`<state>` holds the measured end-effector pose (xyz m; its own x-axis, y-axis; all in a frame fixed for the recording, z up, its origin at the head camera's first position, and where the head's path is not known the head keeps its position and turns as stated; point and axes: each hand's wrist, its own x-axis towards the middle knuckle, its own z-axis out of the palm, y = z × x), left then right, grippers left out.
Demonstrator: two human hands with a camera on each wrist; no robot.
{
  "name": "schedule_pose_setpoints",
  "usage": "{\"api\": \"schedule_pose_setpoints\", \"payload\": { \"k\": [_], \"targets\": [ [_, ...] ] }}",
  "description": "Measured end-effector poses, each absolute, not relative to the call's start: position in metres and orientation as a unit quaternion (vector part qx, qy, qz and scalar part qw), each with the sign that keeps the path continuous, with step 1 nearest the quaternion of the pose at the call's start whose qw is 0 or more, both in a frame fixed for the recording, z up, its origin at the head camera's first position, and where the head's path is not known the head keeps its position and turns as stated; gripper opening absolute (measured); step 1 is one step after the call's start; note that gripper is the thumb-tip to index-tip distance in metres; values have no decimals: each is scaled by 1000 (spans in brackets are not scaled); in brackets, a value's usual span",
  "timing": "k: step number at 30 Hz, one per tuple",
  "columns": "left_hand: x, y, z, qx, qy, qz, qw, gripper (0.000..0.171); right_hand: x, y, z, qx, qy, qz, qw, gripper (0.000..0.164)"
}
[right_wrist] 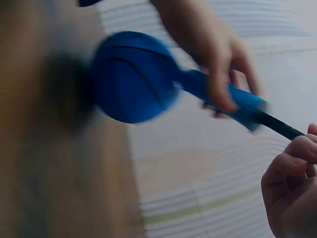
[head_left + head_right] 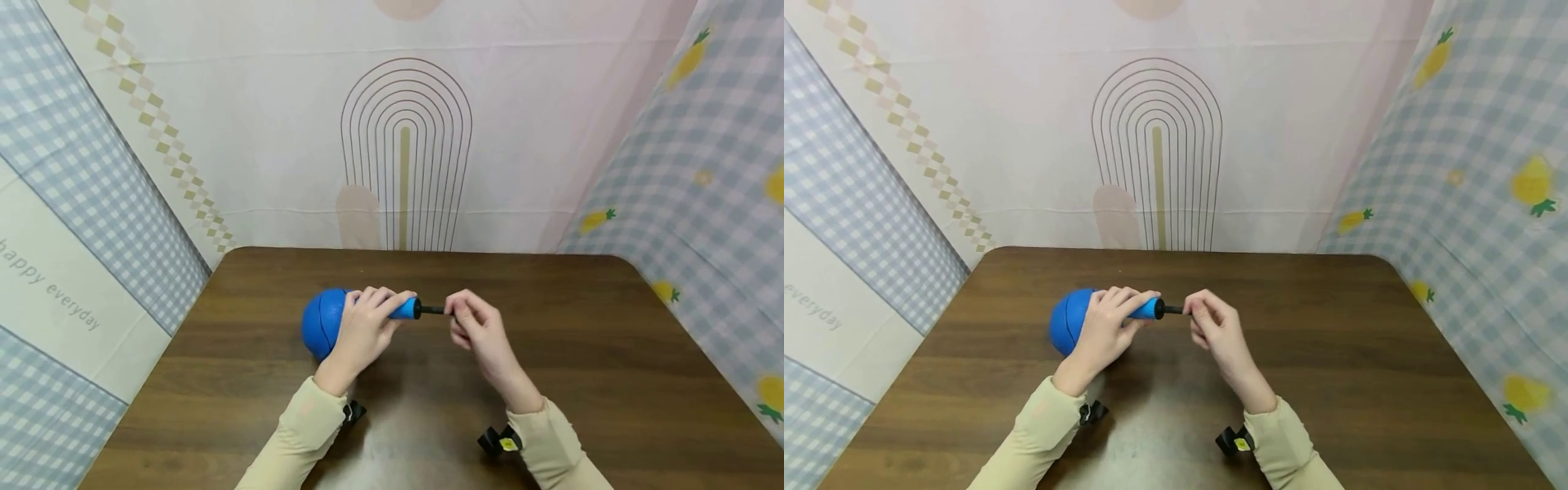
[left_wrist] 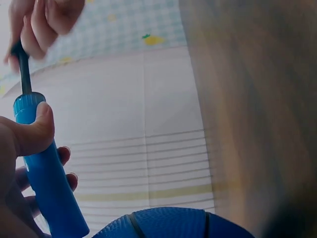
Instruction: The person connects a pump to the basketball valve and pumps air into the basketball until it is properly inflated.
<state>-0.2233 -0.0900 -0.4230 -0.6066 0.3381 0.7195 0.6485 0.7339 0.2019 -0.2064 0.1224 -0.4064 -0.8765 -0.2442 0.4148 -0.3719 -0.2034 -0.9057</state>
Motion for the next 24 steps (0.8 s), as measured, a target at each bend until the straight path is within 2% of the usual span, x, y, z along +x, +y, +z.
{"api": "schedule_pose_setpoints", "payload": {
  "k": [4, 7, 10, 17, 20, 24],
  "targets": [
    [-220, -85, -427, -296, -868, -221, 331, 39, -208, 114, -421, 245, -665, 705, 9, 30],
    [-220, -83, -428, -302, -865, -239, 321, 39, -209, 118, -418, 233, -687, 689, 1, 29],
    [-222, -84, -427, -303, -861, -257, 316, 41, -209, 128, -407, 223, -690, 688, 15, 28],
    [-227, -94, -427, -267, -860, -286, 329, 43, -205, 152, -384, 215, -625, 744, 99, 25],
    [-227, -92, -428, -268, -860, -295, 320, 43, -204, 148, -386, 231, -619, 745, 96, 24],
    [-223, -83, -430, -278, -863, -297, 300, 41, -206, 133, -398, 228, -648, 724, 62, 25]
  ]
}}
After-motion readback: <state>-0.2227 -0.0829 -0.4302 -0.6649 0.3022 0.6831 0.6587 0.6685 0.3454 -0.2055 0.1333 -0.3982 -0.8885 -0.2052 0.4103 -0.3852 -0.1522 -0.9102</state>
